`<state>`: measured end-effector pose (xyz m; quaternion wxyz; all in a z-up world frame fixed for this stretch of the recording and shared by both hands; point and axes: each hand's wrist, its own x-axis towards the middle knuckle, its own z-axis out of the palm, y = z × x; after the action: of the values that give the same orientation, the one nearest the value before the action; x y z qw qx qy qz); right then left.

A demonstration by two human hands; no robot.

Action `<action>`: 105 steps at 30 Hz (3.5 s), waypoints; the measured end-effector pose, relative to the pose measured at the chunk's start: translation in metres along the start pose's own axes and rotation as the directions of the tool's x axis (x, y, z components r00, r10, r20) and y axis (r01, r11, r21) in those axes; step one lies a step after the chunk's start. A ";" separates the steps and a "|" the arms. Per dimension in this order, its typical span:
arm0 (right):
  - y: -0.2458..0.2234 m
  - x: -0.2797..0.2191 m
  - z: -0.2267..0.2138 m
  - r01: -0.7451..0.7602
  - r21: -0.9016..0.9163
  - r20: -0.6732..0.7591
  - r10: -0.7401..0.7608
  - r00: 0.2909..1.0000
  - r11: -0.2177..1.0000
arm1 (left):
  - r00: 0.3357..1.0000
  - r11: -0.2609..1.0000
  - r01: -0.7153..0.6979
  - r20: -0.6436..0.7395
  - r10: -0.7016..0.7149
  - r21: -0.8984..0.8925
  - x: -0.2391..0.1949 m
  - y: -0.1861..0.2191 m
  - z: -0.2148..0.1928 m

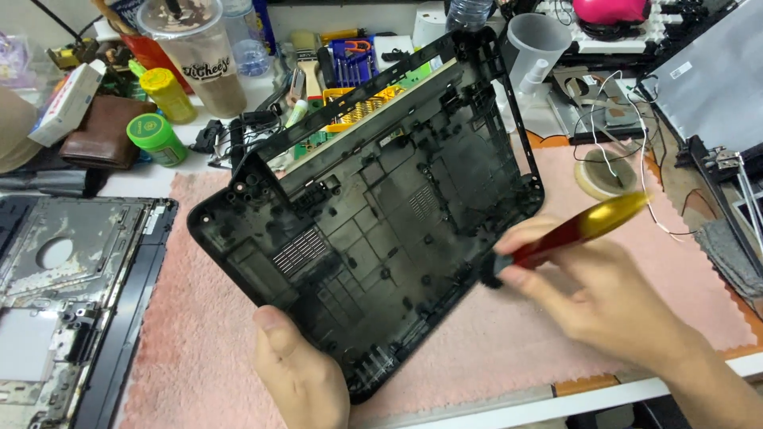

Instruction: The person uses a small brush to clean the interior of a disassembled laptop chassis. They hold the chassis with one hand and brush the inside surfaces with the other, moving the brush across various areas of the chassis.

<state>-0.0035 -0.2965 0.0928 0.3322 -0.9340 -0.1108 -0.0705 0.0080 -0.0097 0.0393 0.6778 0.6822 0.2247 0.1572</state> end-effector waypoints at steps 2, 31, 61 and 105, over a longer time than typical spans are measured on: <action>-0.004 0.007 0.008 0.062 -0.024 0.069 -0.060 0.996 0.998 | 1.000 0.999 0.019 -0.019 -0.019 0.037 0.001 -0.005 0.000; 0.028 0.001 0.021 -0.181 0.324 -0.357 0.298 0.885 0.928 | 0.999 0.996 -0.006 0.041 0.003 0.089 0.007 -0.051 -0.007; -0.027 0.046 -0.012 -0.537 -0.084 0.102 0.544 0.833 0.839 | 0.994 1.000 -0.009 -0.106 0.008 -0.016 -0.006 -0.028 0.006; -0.040 0.088 0.007 -0.180 -0.482 0.346 0.375 0.860 0.857 | 0.994 0.995 -0.039 -0.098 0.048 0.086 0.002 -0.060 -0.001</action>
<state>0.0718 -0.2480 0.1297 0.0902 -0.9822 -0.0230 0.1633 0.0036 -0.0085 -0.0203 0.6327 0.7062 0.2499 0.1963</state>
